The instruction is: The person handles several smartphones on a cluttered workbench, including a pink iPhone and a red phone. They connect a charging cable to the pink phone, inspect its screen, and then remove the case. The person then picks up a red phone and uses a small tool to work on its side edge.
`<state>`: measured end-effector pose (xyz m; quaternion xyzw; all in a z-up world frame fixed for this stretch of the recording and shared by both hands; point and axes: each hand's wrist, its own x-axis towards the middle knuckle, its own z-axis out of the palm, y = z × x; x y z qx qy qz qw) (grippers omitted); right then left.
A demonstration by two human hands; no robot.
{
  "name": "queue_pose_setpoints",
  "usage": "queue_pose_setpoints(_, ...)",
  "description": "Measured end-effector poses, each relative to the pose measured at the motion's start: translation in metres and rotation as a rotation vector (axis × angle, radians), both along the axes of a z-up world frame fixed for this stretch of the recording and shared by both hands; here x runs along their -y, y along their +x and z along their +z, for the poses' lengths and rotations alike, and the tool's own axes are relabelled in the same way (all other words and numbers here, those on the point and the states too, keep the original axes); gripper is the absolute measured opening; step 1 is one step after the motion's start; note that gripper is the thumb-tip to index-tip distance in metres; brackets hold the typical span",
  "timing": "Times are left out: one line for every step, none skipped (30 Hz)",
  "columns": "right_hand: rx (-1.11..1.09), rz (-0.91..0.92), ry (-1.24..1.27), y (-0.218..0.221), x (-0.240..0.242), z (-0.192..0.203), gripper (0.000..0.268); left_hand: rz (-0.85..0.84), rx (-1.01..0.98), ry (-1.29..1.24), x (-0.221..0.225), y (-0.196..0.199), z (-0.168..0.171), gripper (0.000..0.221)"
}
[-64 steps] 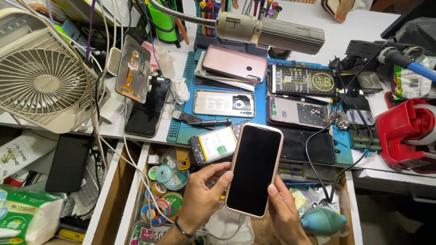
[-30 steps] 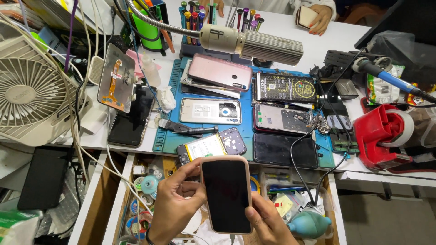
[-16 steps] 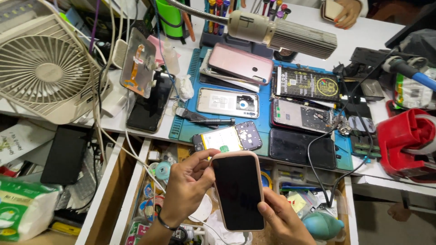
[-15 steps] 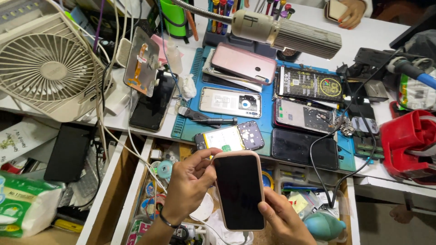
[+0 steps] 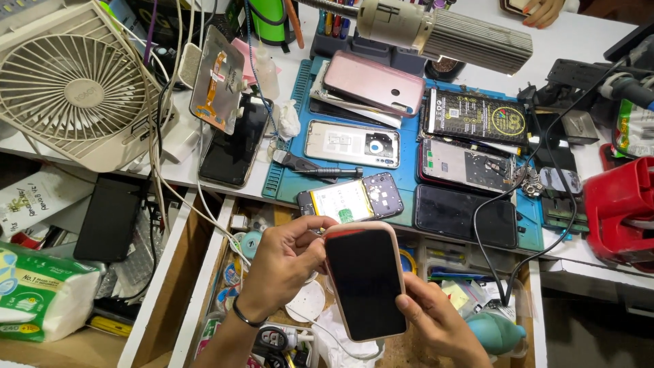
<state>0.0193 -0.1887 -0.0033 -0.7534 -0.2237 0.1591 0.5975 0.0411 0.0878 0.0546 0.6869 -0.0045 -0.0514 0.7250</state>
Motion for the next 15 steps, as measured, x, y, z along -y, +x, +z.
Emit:
queue_pose_setpoints(-0.002,-0.004,0.001,-0.001,0.002,-0.004,0.041,-0.004,-0.002,0.001,-0.001,0.0,-0.001,0.03)
queue_pose_setpoints(-0.016,-0.008,0.012,-0.001,0.004,-0.008,0.041,-0.036,-0.045,-0.076,-0.003,0.0,-0.001,0.029)
queue_pose_setpoints(-0.028,-0.012,0.024,-0.001,0.006,-0.012,0.04,-0.068,-0.087,-0.153,-0.004,0.001,-0.001,0.028)
queue_pose_setpoints(-0.028,-0.015,0.026,-0.002,0.005,-0.011,0.04,-0.072,-0.087,-0.151,-0.005,0.004,-0.005,0.028)
queue_pose_setpoints(-0.053,-0.011,0.054,-0.002,0.003,-0.01,0.044,-0.108,-0.088,-0.194,-0.007,0.005,-0.009,0.031)
queue_pose_setpoints(-0.077,-0.007,0.082,-0.003,0.001,-0.009,0.048,-0.145,-0.089,-0.237,-0.01,0.007,-0.012,0.035)
queue_pose_setpoints(-0.075,-0.005,0.085,-0.003,0.001,-0.01,0.048,-0.144,-0.087,-0.234,-0.006,0.007,-0.012,0.035)
queue_pose_setpoints(-0.16,-0.049,0.138,-0.004,0.001,-0.011,0.046,-0.126,-0.066,-0.215,-0.002,0.007,-0.011,0.037)
queue_pose_setpoints(-0.247,-0.091,0.19,-0.005,0.002,-0.012,0.044,-0.106,-0.047,-0.199,0.002,0.006,-0.011,0.041)
queue_pose_setpoints(-0.247,-0.089,0.19,-0.006,0.002,-0.012,0.044,-0.104,-0.047,-0.197,0.002,0.004,-0.006,0.041)
queue_pose_setpoints(-0.294,-0.098,0.288,-0.006,0.003,-0.013,0.043,-0.119,-0.042,-0.187,0.002,0.003,-0.002,0.042)
queue_pose_setpoints(-0.341,-0.107,0.386,-0.007,0.004,-0.013,0.042,-0.134,-0.038,-0.176,0.002,0.002,0.002,0.043)
queue_pose_setpoints(-0.34,-0.113,0.387,-0.006,0.005,-0.014,0.042,-0.141,-0.039,-0.176,-0.002,0.003,0.001,0.043)
queue_pose_setpoints(-0.31,-0.146,0.291,-0.004,0.005,-0.015,0.046,-0.169,-0.056,-0.243,-0.005,0.003,-0.001,0.037)
queue_pose_setpoints(-0.283,-0.174,0.194,-0.003,0.006,-0.016,0.05,-0.192,-0.073,-0.309,-0.01,0.002,-0.003,0.033)
